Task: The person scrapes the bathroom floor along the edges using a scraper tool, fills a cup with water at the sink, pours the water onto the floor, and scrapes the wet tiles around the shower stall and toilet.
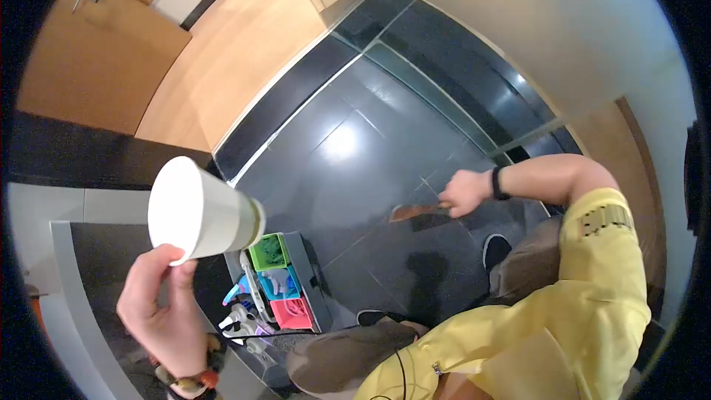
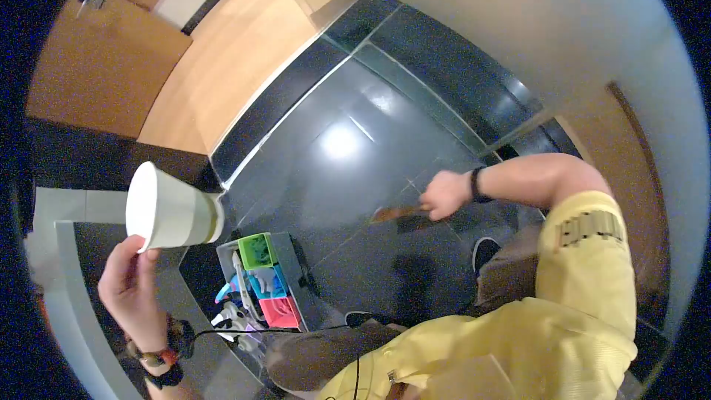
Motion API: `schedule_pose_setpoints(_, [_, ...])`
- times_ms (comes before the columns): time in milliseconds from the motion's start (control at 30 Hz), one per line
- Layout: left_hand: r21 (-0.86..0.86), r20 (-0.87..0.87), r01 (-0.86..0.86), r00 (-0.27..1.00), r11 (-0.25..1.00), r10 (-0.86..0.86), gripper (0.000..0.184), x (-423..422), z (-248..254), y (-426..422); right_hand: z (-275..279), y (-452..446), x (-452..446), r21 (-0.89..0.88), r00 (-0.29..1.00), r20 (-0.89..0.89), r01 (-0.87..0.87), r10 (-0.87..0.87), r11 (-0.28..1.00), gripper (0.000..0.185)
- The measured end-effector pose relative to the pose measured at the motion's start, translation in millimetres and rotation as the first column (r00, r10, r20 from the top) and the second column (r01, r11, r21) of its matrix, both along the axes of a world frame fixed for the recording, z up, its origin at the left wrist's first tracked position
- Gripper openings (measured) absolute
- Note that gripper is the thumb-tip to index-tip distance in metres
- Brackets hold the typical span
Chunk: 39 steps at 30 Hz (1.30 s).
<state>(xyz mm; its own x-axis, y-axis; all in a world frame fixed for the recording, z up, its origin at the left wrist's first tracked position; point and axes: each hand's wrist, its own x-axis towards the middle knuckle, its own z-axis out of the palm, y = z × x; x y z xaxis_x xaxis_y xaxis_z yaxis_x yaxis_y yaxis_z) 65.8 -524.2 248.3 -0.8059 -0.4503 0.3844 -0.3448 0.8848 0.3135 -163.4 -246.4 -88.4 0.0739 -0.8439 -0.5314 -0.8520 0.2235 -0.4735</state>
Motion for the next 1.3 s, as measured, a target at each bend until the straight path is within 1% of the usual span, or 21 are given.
schedule_pose_setpoints(33, [-0.086,0.041,0.064,0.997,0.994,-0.061,0.011,-7,-4,7,14,28,-12,-0.034,0.998,0.0,0.066,-0.066,0.997,0.029])
schedule_pose_setpoints(100, [-0.034,0.012,0.147,0.989,0.989,-0.147,0.014,-18,-22,18,43,83,-33,-0.198,0.979,-0.024,0.195,-0.203,0.961,0.024])
schedule_pose_setpoints(167, [0.003,0.052,0.184,0.982,0.983,-0.183,0.013,-29,-37,30,73,130,-41,-0.244,0.921,-0.074,0.354,-0.381,0.903,0.021])
schedule_pose_setpoints(233, [0.019,0.035,0.235,0.971,0.972,-0.235,0.013,-37,-61,38,97,161,-41,-0.503,0.859,-0.055,0.416,-0.508,0.757,0.019])
schedule_pose_setpoints(333, [0.048,0.029,0.306,0.951,0.951,-0.308,0.016,-42,-105,44,125,167,-45,-0.533,0.761,-0.066,0.52,-0.646,0.667,0.014])
schedule_pose_setpoints(433, [0.012,0.005,0.369,0.929,0.929,-0.369,0.017,-48,-151,45,130,147,-57,-0.682,0.841,0.009,0.401,-0.542,0.611,0.014])
schedule_pose_setpoints(500, [-0.026,-0.017,0.436,0.9,0.9,-0.436,0.018,-49,-174,43,134,145,-60,-0.64,0.839,0.003,0.42,-0.544,0.644,0.014])
schedule_pose_setpoints(567, [-0.022,0.036,0.487,0.873,0.873,-0.487,0.019,-45,-197,39,136,143,-61,-0.596,0.838,-0.007,0.435,-0.546,0.675,0.014])
schedule_pose_setpoints(633, [-0.034,0.07,0.552,0.833,0.833,-0.549,0.02,-38,-218,38,139,141,-58,-0.657,0.894,-0.02,0.326,-0.448,0.679,0.014])
schedule_pose_setpoints(667, [-0.026,0.072,0.584,0.811,0.812,-0.581,0.02,-34,-228,40,143,143,-55,-0.612,0.901,-0.074,0.298,-0.428,0.733,0.015])
schedule_pose_setpoints(700, [-0.022,0.071,0.616,0.787,0.788,-0.613,0.02,-31,-238,41,145,142,-53,-0.62,0.895,-0.079,0.301,-0.439,0.725,0.015])
schedule_pose_setpoints(800, [0.001,0.125,0.732,0.676,0.681,-0.726,0.019,-19,-259,52,141,136,-43,-0.659,0.935,0.014,0.274,-0.353,0.7,0.014])
schedule_pose_setpoints(833, [0.003,0.131,0.75,0.655,0.661,-0.744,0.018,-15,-260,61,140,132,-38,-0.673,0.926,0.009,0.284,-0.377,0.683,0.014])
schedule_pose_setpoints(867, [0.059,0.199,0.765,0.621,0.641,-0.758,0.017,-12,-263,67,141,127,-35,-0.668,0.952,-0.016,0.218,-0.307,0.711,0.014])
schedule_pose_setpoints(900, [0.075,0.165,0.777,0.609,0.626,-0.776,0.017,-6,-274,69,143,120,-30,-0.656,0.971,-0.04,0.153,-0.237,0.739,0.014])
schedule_pose_setpoints(1033, [0.174,0.164,0.849,0.475,0.499,-0.865,0.016,-1,-299,96,149,107,-11,-0.606,0.981,-0.001,0.154,-0.195,0.78,0.016])
schedule_pose_setpoints(1100, [0.152,0.217,0.869,0.435,0.471,-0.874,0.02,5,-322,108,144,105,-5,-0.628,0.991,0.083,0.137,-0.109,0.766,0.017])
schedule_pose_setpoints(1133, [0.594,0.136,0.636,0.523,0.492,-0.841,0.026,13,-354,108,139,106,-5,-0.606,0.989,0.126,0.136,-0.073,0.784,0.018])
schedule_pose_setpoints(1167, [0.373,0.127,0.836,0.384,0.403,-0.914,0.034,2,-354,117,137,113,-7,-0.608,0.989,0.127,0.142,-0.081,0.781,0.018])
schedule_pose_setpoints(1233, [0.324,0.162,0.836,0.412,0.443,-0.897,0.03,4,-381,138,126,132,-5,-0.593,0.954,0.284,0.256,-0.099,0.763,0.019])
schedule_pose_setpoints(1300, [0.336,0.189,0.829,0.406,0.448,-0.894,0.022,-25,-356,172,115,161,-11,-0.547,0.916,0.326,0.384,-0.233,0.743,0.022])
